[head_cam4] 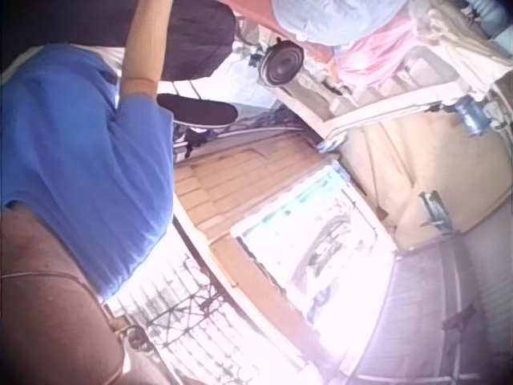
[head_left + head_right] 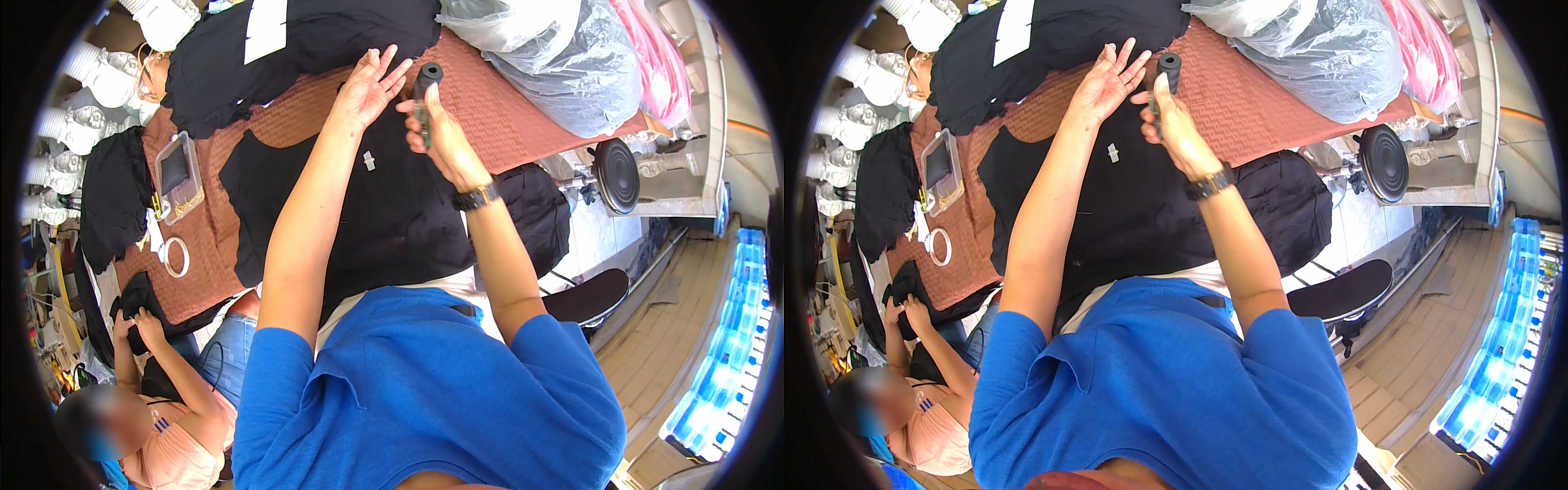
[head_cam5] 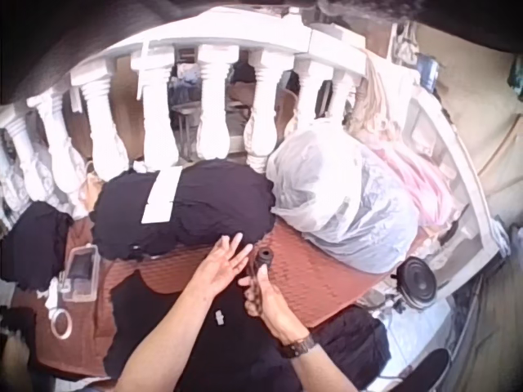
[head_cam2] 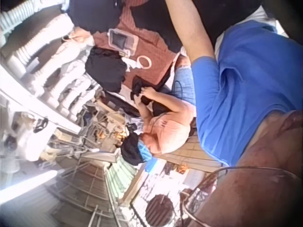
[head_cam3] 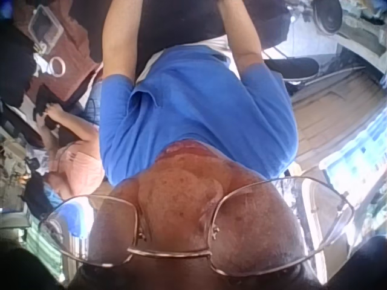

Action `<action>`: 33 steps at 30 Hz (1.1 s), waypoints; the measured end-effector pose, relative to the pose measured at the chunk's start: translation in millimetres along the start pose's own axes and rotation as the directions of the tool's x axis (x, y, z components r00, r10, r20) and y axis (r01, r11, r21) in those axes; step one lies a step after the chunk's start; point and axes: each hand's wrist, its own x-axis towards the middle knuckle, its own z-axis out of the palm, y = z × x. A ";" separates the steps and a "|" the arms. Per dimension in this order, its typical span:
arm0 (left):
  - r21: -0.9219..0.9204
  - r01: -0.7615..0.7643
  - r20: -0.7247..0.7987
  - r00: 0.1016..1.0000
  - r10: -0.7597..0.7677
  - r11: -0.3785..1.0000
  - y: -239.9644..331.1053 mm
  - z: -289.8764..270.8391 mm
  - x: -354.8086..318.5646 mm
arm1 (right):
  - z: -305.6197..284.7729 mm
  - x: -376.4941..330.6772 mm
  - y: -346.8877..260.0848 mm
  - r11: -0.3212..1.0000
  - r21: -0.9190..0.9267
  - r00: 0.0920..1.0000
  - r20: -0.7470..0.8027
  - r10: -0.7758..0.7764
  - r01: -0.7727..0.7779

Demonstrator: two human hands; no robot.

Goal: The person positions a black fabric piece on a table, places a paper template over it to mark a location, and then threads a needle to sew a small white label onto the fabric.

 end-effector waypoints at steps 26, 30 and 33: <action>0.023 -0.077 0.143 0.987 0.073 0.997 -6.4 -15.7 7.0 | 20.5 74.8 21.8 0.984 0.162 0.969 -0.245 -0.033 0.075; 0.037 -0.028 0.183 0.983 0.021 0.999 -3.0 -22.6 9.1 | 22.3 79.6 20.8 0.978 0.200 0.957 -0.291 0.002 0.059; 0.033 -0.046 0.168 0.985 0.040 0.998 -5.6 -20.8 8.8 | 21.9 80.0 21.4 0.976 0.206 0.957 -0.289 -0.004 0.066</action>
